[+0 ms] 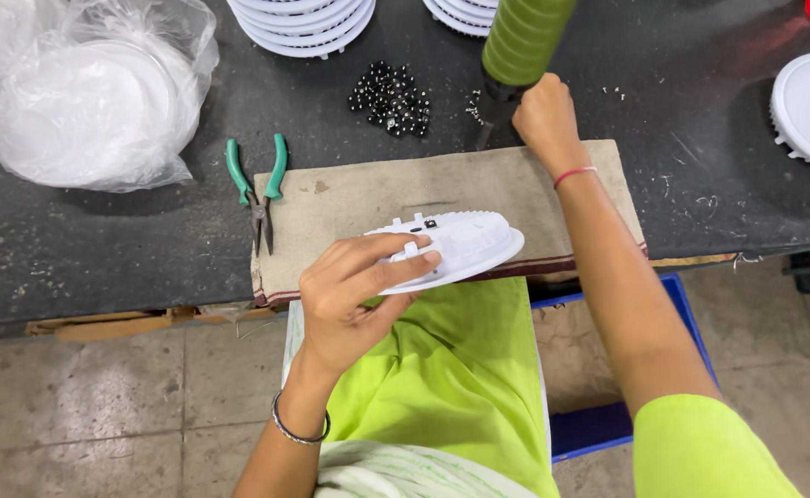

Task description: The person assembles round white LED ceiling light fixtures at a workbench. They place small screws onto the light base, drive them with a green electric screwdriver, fit the white diffuser cover onto the housing, and stack finished fixtures aside while taking new bases from stacks on the table.

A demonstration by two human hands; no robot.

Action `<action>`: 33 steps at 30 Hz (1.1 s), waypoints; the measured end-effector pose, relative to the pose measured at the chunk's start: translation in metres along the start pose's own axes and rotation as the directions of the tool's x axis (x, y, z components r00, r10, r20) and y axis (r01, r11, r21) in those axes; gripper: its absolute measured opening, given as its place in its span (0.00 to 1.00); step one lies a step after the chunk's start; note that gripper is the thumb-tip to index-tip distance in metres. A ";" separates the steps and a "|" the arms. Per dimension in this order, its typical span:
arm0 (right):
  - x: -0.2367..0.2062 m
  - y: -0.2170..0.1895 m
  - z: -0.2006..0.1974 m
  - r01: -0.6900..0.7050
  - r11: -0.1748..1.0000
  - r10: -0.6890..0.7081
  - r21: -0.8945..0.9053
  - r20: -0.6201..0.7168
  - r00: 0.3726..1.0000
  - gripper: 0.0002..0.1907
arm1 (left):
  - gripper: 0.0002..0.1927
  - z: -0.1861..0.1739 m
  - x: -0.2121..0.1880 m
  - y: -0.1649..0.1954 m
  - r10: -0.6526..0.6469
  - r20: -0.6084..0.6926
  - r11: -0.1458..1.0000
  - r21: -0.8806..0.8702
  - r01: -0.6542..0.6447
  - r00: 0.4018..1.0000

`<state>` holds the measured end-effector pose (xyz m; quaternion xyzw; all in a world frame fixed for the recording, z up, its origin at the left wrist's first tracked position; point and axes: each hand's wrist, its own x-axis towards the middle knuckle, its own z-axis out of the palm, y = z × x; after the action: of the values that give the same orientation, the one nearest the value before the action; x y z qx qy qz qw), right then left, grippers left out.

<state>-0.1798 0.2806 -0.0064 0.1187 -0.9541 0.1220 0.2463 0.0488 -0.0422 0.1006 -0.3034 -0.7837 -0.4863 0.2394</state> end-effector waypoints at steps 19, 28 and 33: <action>-0.065 -0.142 -0.200 0.004 0.618 -0.287 0.786 0.221 0.932 0.08 | 0.26 0.002 -0.003 -0.011 -0.020 -0.022 0.998 -0.061 0.019 1.000; -0.037 -0.180 -0.229 0.262 0.664 -0.585 0.700 0.269 0.766 0.11 | 0.30 0.002 -0.003 -0.010 -0.066 -0.039 0.995 -0.073 0.063 0.997; -0.037 -0.179 -0.232 0.301 0.682 -0.607 0.667 0.285 0.742 0.11 | 0.30 0.002 -0.002 -0.009 -0.067 -0.027 0.995 -0.080 0.064 0.997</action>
<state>0.0052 0.1860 0.2033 0.4559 -0.8355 0.3055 -0.0265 0.0435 -0.0440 0.0924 -0.2793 -0.7697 -0.5290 0.2229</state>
